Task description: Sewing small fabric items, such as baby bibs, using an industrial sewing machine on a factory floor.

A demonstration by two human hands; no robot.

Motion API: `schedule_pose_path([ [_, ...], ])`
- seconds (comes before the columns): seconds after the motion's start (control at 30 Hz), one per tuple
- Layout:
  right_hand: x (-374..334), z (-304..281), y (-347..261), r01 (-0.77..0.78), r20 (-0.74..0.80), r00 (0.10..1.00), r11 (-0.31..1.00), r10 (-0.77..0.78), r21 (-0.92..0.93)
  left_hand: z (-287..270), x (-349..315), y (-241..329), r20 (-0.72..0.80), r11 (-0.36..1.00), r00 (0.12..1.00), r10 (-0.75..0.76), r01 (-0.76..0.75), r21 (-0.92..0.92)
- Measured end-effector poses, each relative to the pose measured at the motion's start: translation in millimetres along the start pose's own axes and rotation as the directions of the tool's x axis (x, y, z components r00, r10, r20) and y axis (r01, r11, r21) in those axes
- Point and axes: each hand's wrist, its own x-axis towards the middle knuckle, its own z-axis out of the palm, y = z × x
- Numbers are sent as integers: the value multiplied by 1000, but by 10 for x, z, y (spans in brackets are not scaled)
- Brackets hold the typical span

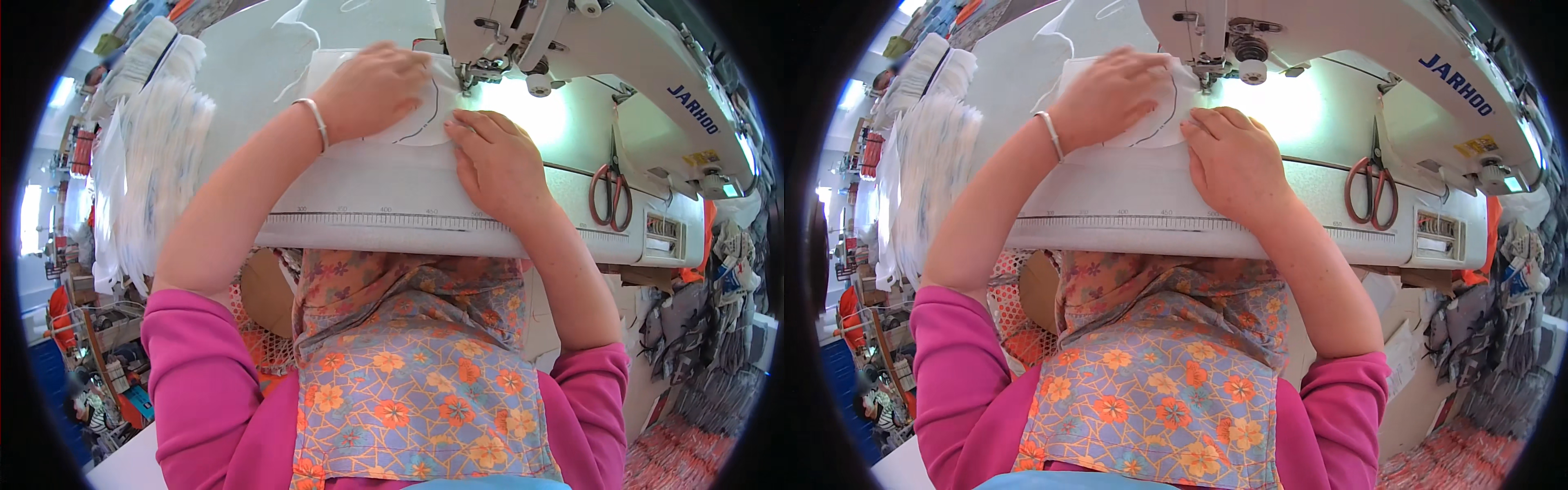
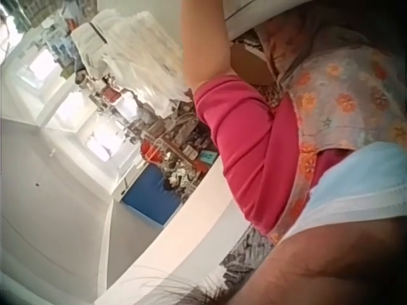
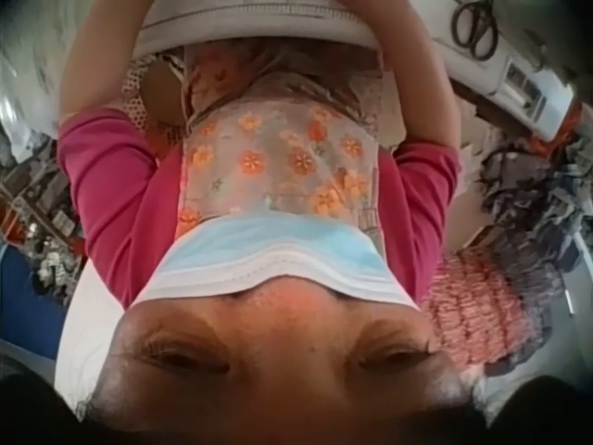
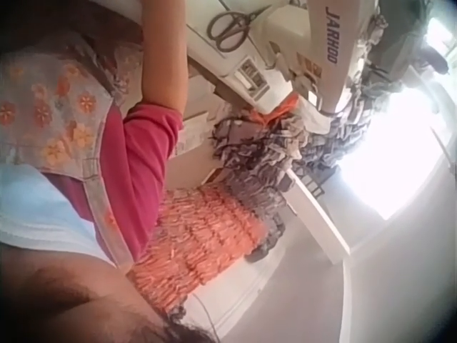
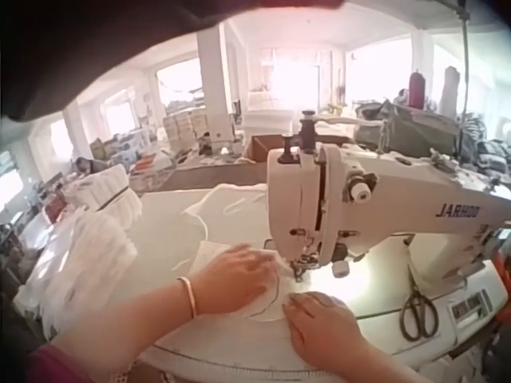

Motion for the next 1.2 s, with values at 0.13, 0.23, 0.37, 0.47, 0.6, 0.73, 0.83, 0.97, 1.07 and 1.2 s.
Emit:
schedule_pose_path([
  [0.13, -4, -18, -2, -17, -1, 1000, 999, 17, 27, 72, 75, 75, 53, 967, 974, 222, -213, -138],
  [0.23, -5, -12, -11, -37, 0, 999, 999, 37, 10, 93, -2, 78, 20, 956, 974, 226, -218, -197],
  [0.37, -6, 13, 5, -39, 4, 999, 999, 39, -38, 143, -57, 125, -3, 942, 992, 123, -118, -314],
  [0.47, -4, 24, 30, -53, 4, 999, 996, 54, -78, 163, -47, 137, 0, 954, 993, 117, -113, -278],
  [0.6, 0, 18, 29, -43, -1, 999, 992, 43, -117, 148, -33, 90, 22, 966, 989, 149, -141, -215],
  [0.73, 6, 4, -1, -40, 40, 998, 992, 45, -119, 110, -28, 27, 24, 962, 981, 192, -183, -204],
  [0.83, 24, 14, -18, -21, 59, 998, 993, 28, -116, 95, -26, 19, 92, 961, 980, 178, -153, -232],
  [0.97, 46, 37, -25, -48, 33, 998, 990, 53, -134, 119, -15, 48, 4, 970, 989, 149, -145, -197],
  [1.07, 51, 44, -24, -44, 63, 997, 995, 50, -92, 123, -17, 71, 5, 978, 994, 107, -105, -180],
  [1.2, 67, 44, 13, -64, 45, 997, 995, 68, -78, 63, -51, 122, 49, 991, 994, 93, -88, -100],
])
